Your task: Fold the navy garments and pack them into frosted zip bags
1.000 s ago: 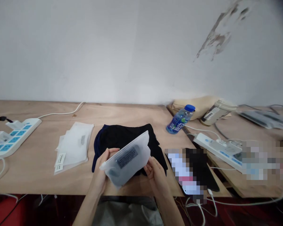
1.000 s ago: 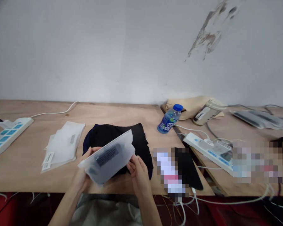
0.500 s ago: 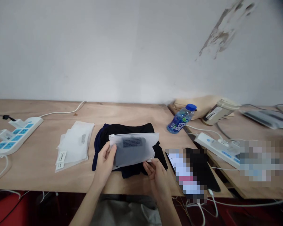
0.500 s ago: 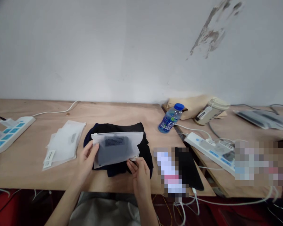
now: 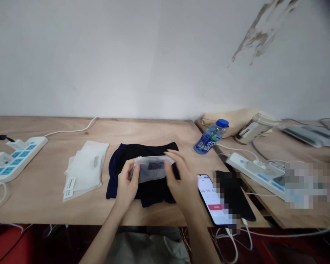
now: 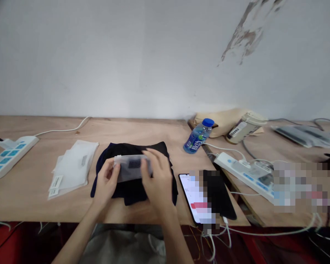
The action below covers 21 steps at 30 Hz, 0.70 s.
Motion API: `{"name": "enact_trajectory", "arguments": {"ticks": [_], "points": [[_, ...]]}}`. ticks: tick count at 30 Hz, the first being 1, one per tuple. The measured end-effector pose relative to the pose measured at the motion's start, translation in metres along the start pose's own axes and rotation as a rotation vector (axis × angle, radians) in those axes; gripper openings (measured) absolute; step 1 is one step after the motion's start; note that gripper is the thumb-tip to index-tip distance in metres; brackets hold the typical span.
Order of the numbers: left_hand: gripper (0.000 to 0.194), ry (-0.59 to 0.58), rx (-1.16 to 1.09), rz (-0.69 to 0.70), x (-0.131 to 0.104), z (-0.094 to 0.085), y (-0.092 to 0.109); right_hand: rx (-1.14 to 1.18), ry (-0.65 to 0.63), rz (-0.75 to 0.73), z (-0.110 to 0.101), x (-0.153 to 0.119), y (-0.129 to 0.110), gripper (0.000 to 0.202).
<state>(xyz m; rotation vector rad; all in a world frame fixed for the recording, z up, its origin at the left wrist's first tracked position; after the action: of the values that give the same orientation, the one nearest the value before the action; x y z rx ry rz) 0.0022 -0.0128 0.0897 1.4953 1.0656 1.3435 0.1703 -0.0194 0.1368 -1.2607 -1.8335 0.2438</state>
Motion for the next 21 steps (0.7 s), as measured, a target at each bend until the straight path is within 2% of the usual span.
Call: {"name": "enact_trajectory", "arguments": {"ticks": [2,4,9,12,15,21], "points": [[0.030,-0.007,0.007,0.002,-0.003,0.002,-0.001,-0.010,-0.156,-0.133,0.012,0.014,-0.014,0.023],[0.029,-0.004,0.003,0.002,-0.004,0.002,-0.002,-0.005,-0.239,-0.190,0.025,0.022,-0.020,0.017],[0.025,0.101,-0.006,-0.012,-0.007,-0.004,-0.004,0.024,-0.292,-0.230,0.040,0.025,-0.021,0.013],[0.023,0.163,-0.017,-0.027,-0.008,-0.006,-0.005,0.012,-0.304,-0.242,0.036,0.024,-0.021,0.012],[0.022,0.171,-0.058,-0.036,-0.010,-0.004,-0.003,-0.034,-0.310,-0.240,0.029,0.024,-0.019,0.013],[0.026,0.255,-0.066,-0.036,-0.011,-0.006,0.003,-0.170,-0.272,-0.193,0.009,0.023,-0.001,0.014]]}}
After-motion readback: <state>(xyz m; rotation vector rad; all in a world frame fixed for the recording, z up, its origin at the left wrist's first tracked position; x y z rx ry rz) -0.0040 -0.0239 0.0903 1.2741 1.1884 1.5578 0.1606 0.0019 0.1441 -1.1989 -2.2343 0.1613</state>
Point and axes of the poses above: each hand's wrist, its own x-axis towards the middle knuckle, its own z-axis out of the palm, y = z × x, the point moved 1 cm from there along x, towards the middle knuckle, and after that the axes turned 14 degrees about -y, right-handed, at the moved point
